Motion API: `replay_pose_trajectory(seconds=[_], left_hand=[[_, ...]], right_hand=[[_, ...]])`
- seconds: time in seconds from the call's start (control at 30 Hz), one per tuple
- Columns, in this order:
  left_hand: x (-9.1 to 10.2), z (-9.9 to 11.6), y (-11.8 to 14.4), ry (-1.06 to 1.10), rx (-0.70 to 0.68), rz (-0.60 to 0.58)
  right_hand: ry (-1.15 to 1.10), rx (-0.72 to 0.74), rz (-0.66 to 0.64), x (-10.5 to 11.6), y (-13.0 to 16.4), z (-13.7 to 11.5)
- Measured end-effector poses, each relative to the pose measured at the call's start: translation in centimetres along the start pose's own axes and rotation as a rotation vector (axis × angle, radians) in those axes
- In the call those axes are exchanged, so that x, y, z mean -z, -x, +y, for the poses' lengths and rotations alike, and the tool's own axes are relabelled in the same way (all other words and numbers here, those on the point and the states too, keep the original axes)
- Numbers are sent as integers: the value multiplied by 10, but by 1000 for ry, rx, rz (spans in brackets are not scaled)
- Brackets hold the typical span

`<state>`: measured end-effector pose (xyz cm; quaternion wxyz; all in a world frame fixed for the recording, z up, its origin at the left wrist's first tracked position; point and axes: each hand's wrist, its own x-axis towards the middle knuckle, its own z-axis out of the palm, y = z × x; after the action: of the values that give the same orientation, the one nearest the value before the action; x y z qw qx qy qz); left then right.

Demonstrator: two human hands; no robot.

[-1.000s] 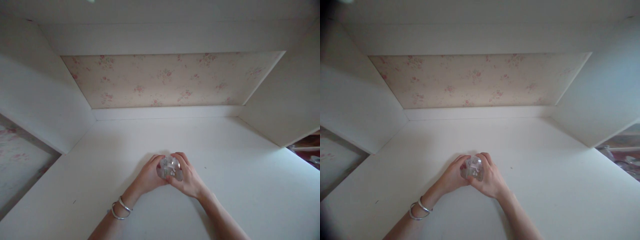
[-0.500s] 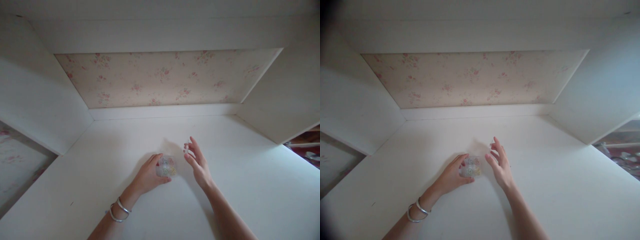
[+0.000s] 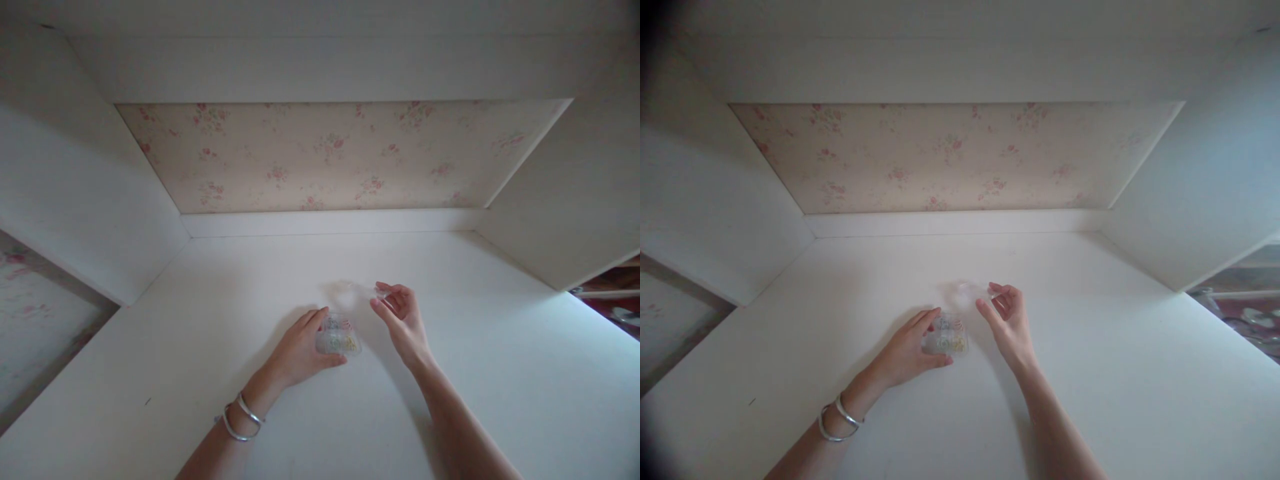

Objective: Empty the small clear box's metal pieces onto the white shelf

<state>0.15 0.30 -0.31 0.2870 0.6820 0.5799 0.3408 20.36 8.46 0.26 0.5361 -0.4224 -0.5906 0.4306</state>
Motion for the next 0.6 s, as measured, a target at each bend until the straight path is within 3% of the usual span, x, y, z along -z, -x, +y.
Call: replay_pose_trajectory(seconds=[0.17,0.3,0.6], left_hand=[[0,-1,0,-27,-1,-17],[2,1,0,-21,-3,9],[13,-2,-5,214,109,185]], right_hand=[[490,41,13,7,-2,8],[832,102,-81,10,0,5],[1024,94,-206,7,5,7]])
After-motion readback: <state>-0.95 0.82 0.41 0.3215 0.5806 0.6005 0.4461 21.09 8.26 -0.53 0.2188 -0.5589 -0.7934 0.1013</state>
